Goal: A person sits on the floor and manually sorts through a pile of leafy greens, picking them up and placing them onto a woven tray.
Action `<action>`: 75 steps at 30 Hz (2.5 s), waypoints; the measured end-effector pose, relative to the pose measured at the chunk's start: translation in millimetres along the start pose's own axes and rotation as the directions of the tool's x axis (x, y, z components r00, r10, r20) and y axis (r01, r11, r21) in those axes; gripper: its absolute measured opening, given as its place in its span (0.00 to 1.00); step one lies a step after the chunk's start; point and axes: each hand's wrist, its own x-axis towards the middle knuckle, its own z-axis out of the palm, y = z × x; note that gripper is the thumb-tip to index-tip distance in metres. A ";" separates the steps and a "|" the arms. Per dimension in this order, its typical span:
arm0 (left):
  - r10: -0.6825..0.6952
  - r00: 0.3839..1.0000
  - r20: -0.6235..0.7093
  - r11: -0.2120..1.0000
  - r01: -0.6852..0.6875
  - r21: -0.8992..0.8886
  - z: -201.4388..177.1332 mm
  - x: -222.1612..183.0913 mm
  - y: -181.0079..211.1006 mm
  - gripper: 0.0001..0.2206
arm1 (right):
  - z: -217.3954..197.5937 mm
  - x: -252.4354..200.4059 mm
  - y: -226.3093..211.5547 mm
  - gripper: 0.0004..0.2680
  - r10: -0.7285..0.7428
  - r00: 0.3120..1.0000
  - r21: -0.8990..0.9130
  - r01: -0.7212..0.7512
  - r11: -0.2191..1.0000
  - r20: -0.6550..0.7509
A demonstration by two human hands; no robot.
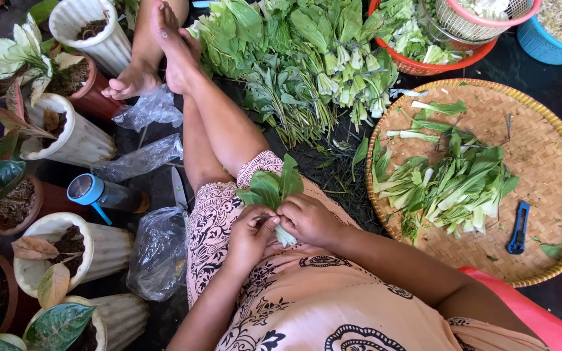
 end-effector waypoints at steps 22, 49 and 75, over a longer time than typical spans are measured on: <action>-0.040 0.997 -0.065 0.949 0.018 -0.314 5.5 -5.4 -4.5 0.02 | -23.8 2.9 -12.4 0.01 0.277 0.961 0.081 -0.277 0.957 0.014; -0.092 0.992 0.087 0.996 0.093 -0.013 10.8 7.5 -32.4 0.13 | -31.7 7.2 -16.9 0.04 0.477 0.858 0.084 -0.499 0.863 0.190; -0.231 0.969 0.088 0.896 0.247 -0.369 18.5 2.7 -46.4 0.03 | -28.2 22.6 -12.7 0.06 0.057 0.959 -0.193 -0.003 0.981 0.277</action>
